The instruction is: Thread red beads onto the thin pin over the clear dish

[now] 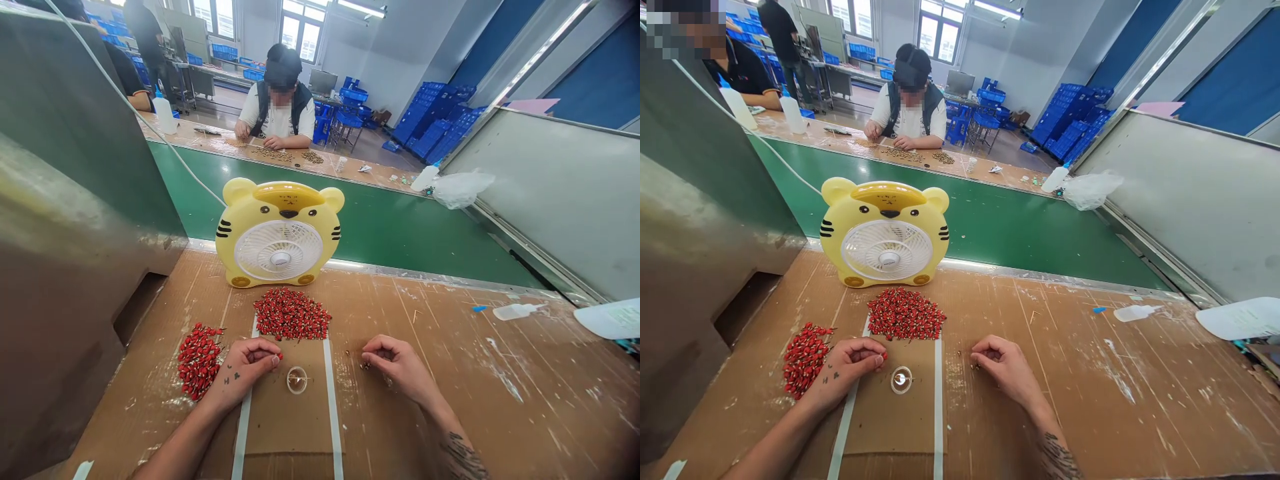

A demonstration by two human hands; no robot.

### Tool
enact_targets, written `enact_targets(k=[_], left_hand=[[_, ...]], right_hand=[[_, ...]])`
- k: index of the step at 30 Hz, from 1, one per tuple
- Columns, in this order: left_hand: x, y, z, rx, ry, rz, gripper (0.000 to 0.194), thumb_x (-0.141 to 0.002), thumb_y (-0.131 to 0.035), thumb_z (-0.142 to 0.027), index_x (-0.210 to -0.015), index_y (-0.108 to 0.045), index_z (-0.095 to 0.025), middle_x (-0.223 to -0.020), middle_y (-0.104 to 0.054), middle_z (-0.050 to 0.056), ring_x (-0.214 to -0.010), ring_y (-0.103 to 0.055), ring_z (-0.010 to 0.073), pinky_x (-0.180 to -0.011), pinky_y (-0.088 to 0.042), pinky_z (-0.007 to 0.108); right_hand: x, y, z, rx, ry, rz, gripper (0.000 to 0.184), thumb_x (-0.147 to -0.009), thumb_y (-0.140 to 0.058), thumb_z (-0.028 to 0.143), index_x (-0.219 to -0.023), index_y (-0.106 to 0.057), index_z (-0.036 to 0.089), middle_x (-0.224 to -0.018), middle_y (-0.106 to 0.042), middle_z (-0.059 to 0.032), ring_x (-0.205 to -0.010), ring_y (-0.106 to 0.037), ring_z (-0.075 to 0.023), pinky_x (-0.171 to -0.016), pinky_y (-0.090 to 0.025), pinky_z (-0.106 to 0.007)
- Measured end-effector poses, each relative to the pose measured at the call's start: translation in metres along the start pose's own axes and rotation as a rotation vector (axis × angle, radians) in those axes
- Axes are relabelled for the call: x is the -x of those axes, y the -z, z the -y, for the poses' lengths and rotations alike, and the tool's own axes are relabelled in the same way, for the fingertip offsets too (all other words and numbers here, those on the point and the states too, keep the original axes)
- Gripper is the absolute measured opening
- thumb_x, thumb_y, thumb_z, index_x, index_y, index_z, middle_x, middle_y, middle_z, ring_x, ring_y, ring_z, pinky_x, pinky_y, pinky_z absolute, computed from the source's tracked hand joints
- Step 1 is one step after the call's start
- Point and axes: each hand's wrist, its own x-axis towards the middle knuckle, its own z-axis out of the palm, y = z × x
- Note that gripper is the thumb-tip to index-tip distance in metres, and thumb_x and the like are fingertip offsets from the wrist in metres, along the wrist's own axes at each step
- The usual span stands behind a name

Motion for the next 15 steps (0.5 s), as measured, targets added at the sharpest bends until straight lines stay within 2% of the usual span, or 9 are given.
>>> enact_targets(k=[2, 4, 8, 11, 15], left_hand=[[0.0, 0.0, 0.0, 0.012, 0.002, 0.001, 0.022, -0.066, -0.085, -0.03, -0.078, -0.077, -0.014, -0.069, -0.074, 0.005, -0.065, -0.066, 0.0149, -0.064, -0.049, 0.022], [0.0, -0.001, 0.001, 0.03, -0.005, -0.004, 0.021, -0.066, -0.085, -0.029, -0.077, -0.077, -0.014, -0.069, -0.074, 0.004, -0.065, -0.066, 0.0142, -0.064, -0.05, 0.021], [0.001, -0.002, 0.003, 0.067, -0.079, -0.041, 0.017, -0.067, -0.085, -0.027, -0.078, -0.078, -0.015, -0.072, -0.075, 0.005, -0.065, -0.066, 0.0137, -0.064, -0.051, 0.021], [0.003, -0.002, 0.004, 0.074, -0.219, -0.043, 0.013, -0.069, -0.084, -0.025, -0.077, -0.08, -0.016, -0.078, -0.076, 0.006, -0.069, -0.067, 0.0146, -0.066, -0.052, 0.022], [0.006, -0.002, 0.0, 0.075, -0.43, -0.002, 0.006, -0.073, -0.081, -0.018, -0.079, -0.081, -0.018, -0.079, -0.076, 0.006, -0.077, -0.069, 0.0153, -0.072, -0.054, 0.022]], right_hand=[[0.003, -0.003, 0.003, -0.152, -0.05, -0.035, 0.027, -0.078, -0.072, 0.043, -0.076, -0.07, 0.016, -0.068, -0.069, -0.0026, -0.063, -0.064, -0.0171, -0.06, -0.051, -0.027], [0.006, -0.013, 0.008, -0.277, -0.033, -0.068, 0.028, -0.073, -0.077, 0.043, -0.074, -0.071, 0.016, -0.068, -0.07, -0.0031, -0.061, -0.064, -0.0164, -0.058, -0.052, -0.025], [0.009, -0.052, 0.031, -0.452, 0.073, -0.054, 0.024, -0.071, -0.081, 0.04, -0.074, -0.075, 0.017, -0.076, -0.075, -0.0065, -0.066, -0.067, -0.0174, -0.06, -0.054, -0.025], [0.008, -0.084, 0.057, -0.449, 0.149, -0.078, 0.018, -0.076, -0.08, 0.036, -0.076, -0.077, 0.018, -0.074, -0.075, -0.0055, -0.063, -0.067, -0.0165, -0.055, -0.053, -0.023], [0.002, -0.111, 0.088, -0.337, 0.336, -0.151, 0.01, -0.081, -0.077, 0.029, -0.076, -0.077, 0.02, -0.073, -0.075, -0.0038, -0.065, -0.069, -0.0166, -0.062, -0.054, -0.024]])
